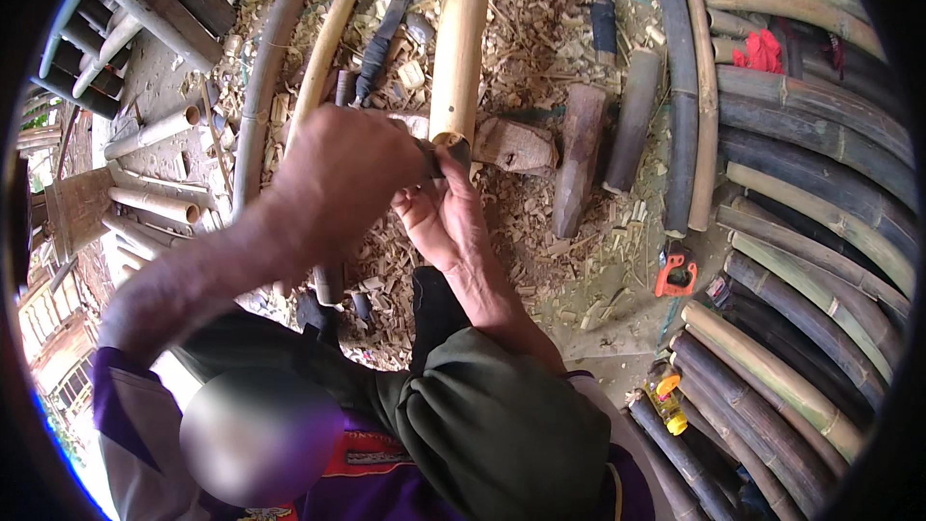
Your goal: The person sits on the ground and uses a chisel and wooden mallet to carve and shape a bamboo pole. They repeatedly strike the chisel to remove material, then switch to a knife to refine the edges and interior of the bamboo piece.
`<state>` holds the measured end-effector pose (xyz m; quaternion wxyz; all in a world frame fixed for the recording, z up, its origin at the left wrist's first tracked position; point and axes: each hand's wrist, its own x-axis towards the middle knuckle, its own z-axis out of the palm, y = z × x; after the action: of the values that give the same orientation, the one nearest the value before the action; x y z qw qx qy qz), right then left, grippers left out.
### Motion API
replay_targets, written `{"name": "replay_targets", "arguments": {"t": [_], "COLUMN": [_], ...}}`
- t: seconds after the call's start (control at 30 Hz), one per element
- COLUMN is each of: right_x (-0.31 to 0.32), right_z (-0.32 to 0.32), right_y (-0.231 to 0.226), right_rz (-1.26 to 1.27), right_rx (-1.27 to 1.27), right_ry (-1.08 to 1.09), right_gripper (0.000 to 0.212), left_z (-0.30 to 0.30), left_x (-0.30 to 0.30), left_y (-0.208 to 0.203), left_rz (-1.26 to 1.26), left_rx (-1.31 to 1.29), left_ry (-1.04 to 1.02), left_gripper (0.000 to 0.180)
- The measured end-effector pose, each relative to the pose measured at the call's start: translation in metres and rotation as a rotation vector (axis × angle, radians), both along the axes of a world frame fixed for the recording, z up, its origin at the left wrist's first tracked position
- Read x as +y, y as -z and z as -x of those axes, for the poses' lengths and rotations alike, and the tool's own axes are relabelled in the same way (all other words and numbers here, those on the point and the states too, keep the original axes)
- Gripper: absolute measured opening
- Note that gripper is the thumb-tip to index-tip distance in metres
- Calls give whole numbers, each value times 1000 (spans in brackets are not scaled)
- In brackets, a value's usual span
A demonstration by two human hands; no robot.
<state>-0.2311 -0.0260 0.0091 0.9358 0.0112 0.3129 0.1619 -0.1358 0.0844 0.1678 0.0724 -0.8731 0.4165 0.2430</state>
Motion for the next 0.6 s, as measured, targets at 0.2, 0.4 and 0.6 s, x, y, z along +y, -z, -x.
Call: {"name": "replay_targets", "arguments": {"t": [0.2,0.4,0.6], "right_x": [33,22,-12], "right_z": [-12,2,22], "right_y": [-23,-23,-5], "right_rz": [215,680,1266], "right_rx": [102,153,227], "right_ry": [-101,-517,-695], "right_gripper": [25,29,36], "left_z": [-70,28,131], "left_x": [61,118,40], "left_y": [32,113,91], "left_rz": [-172,303,291], "left_rx": [609,1080,774], "left_ry": [-296,-657,-1001], "left_gripper": [16,28,33]}}
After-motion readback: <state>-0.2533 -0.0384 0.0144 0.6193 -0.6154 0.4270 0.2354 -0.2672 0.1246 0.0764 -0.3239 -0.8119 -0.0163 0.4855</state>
